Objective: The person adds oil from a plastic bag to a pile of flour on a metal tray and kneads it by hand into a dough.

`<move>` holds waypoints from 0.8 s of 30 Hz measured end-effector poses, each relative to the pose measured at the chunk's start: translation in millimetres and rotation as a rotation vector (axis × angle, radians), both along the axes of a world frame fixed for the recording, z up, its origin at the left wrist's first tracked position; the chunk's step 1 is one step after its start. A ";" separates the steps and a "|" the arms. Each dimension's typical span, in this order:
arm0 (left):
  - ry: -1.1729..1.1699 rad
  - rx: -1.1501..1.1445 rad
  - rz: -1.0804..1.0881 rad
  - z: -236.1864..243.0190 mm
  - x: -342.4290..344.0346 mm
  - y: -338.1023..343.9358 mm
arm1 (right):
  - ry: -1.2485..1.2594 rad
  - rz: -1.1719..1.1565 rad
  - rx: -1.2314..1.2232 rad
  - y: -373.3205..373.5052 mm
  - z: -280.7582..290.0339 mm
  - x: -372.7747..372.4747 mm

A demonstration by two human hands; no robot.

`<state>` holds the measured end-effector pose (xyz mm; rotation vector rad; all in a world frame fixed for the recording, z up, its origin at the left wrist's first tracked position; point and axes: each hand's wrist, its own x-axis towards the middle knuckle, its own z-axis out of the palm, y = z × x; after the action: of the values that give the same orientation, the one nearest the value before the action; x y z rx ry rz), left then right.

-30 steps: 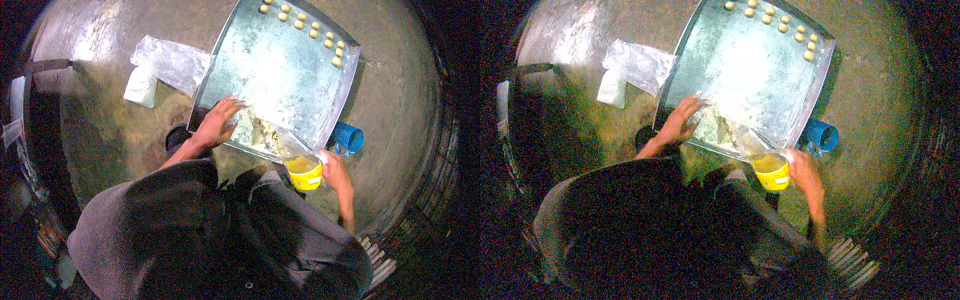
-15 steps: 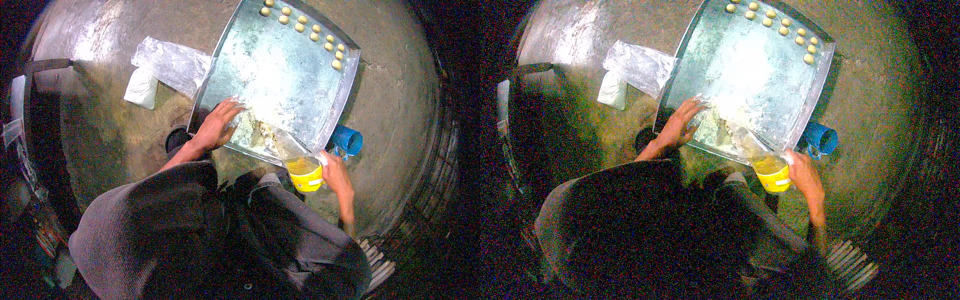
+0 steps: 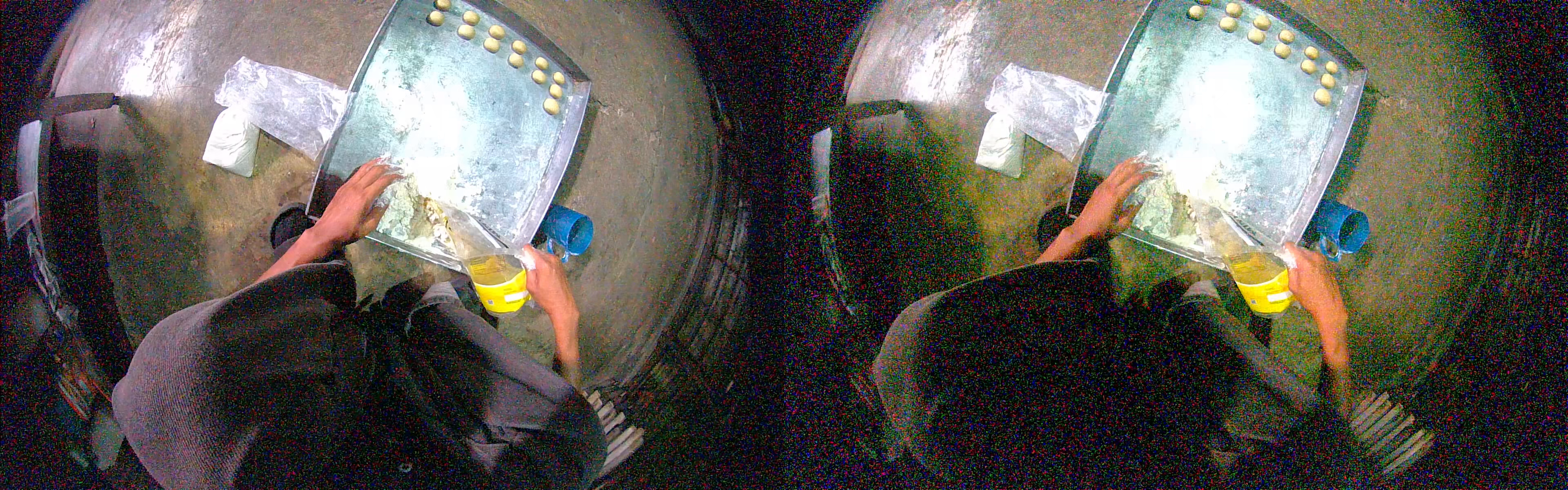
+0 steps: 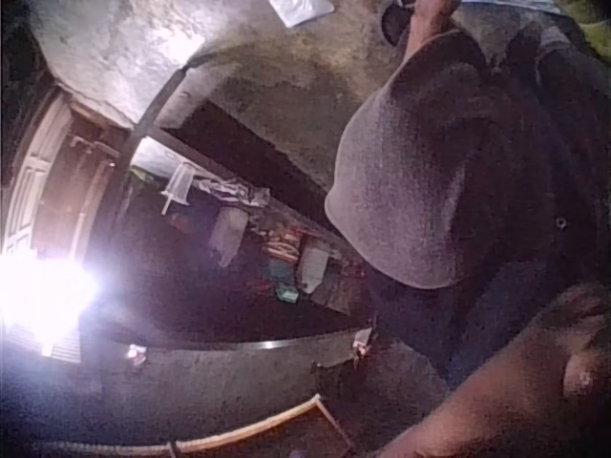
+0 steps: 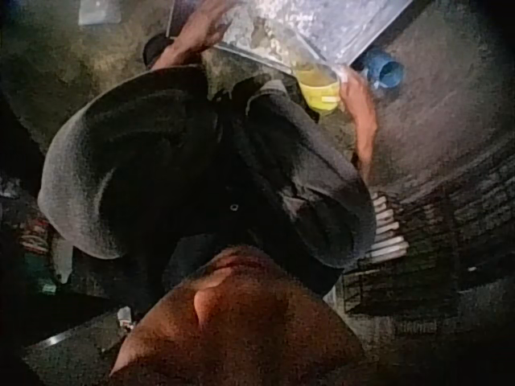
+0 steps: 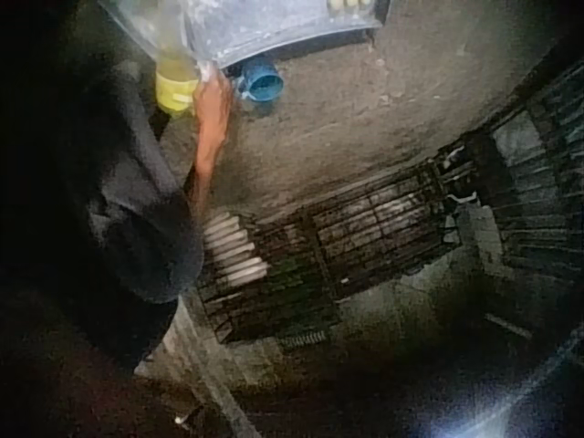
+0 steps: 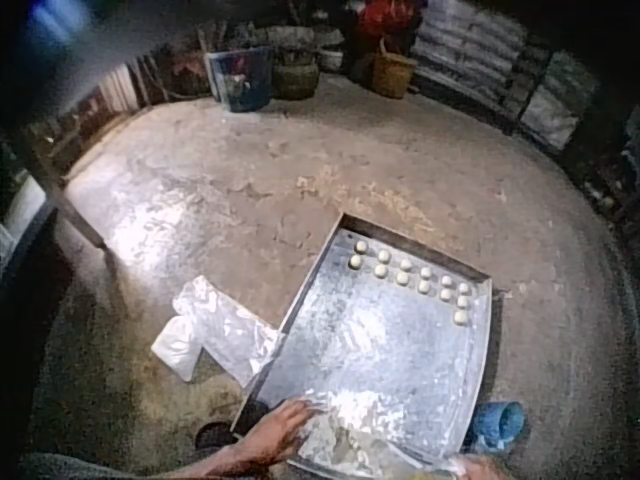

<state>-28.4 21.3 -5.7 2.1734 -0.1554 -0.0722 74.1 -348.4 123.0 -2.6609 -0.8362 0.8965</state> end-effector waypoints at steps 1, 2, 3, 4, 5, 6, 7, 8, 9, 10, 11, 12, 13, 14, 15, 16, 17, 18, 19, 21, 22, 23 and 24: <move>-0.003 0.001 0.000 0.6 0.4 0.0 | -0.008 0.003 -0.007 -0.1 0.8 -0.2; -0.006 0.001 0.000 1.5 0.8 0.1 | -0.010 0.000 -0.010 1.2 2.7 -0.3; -0.008 0.004 0.000 2.3 0.9 0.2 | -0.011 -0.002 -0.010 3.1 4.3 -0.4; -0.002 0.001 0.001 3.4 1.1 0.3 | -0.012 -0.004 -0.010 4.2 5.0 -0.4; 0.004 -0.001 0.001 4.7 1.3 0.4 | 0.003 -0.014 -0.013 4.2 4.2 -0.2; 0.009 -0.004 0.001 5.5 1.3 0.4 | 0.018 -0.024 -0.017 4.2 3.5 0.3; 0.007 -0.007 0.003 4.3 1.1 0.3 | 0.033 -0.034 -0.021 4.3 3.1 0.7; 0.005 -0.009 0.005 2.0 0.7 0.2 | 0.035 -0.031 -0.018 4.5 3.2 0.9; 0.002 -0.012 0.006 0.8 0.7 0.3 | 0.038 -0.027 -0.015 4.9 3.5 1.1; 0.004 -0.010 0.004 1.3 0.5 0.8 | 0.040 -0.024 -0.012 5.3 4.0 1.4; 0.006 -0.008 0.001 2.9 0.5 1.4 | 0.064 -0.029 -0.052 5.6 5.2 2.2; 0.009 -0.005 -0.001 4.2 0.4 1.8 | 0.088 -0.033 -0.091 5.8 6.7 3.2; 0.010 -0.002 -0.001 5.1 0.7 1.9 | 0.112 -0.038 -0.130 5.9 7.4 3.7; 0.011 0.000 -0.001 5.9 1.0 1.9 | 0.068 -0.017 -0.085 5.6 6.6 3.0; 0.011 0.003 -0.002 6.2 1.3 1.8 | 0.023 0.003 -0.040 4.9 5.2 1.6; 0.008 0.001 -0.004 5.1 1.4 1.8 | -0.023 0.023 0.005 4.7 4.5 0.7; 0.005 0.000 -0.007 2.9 1.4 1.8 | -0.010 0.016 0.004 5.2 4.8 0.8; 0.003 -0.001 -0.009 1.7 1.5 1.9 | 0.004 0.010 0.004 6.2 5.2 1.4; 0.004 0.000 -0.011 1.4 1.6 2.3 | 0.017 0.004 0.003 7.0 5.6 2.2; 0.007 0.001 -0.014 1.4 1.6 2.8 | 0.094 -0.011 -0.089 7.8 6.4 6.0; 0.007 0.000 -0.012 1.5 1.4 2.8 | 0.132 -0.019 -0.134 8.2 7.2 7.4; 0.007 -0.001 -0.009 1.4 1.3 2.7 | 0.120 -0.017 -0.129 9.3 8.9 7.4; 0.006 -0.005 -0.007 0.6 1.2 2.4 | 0.108 -0.016 -0.126 10.9 10.7 6.4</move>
<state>-27.2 23.7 -5.1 2.1680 -0.1600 -0.0826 80.5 -337.5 133.7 -2.6916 -0.7561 1.1119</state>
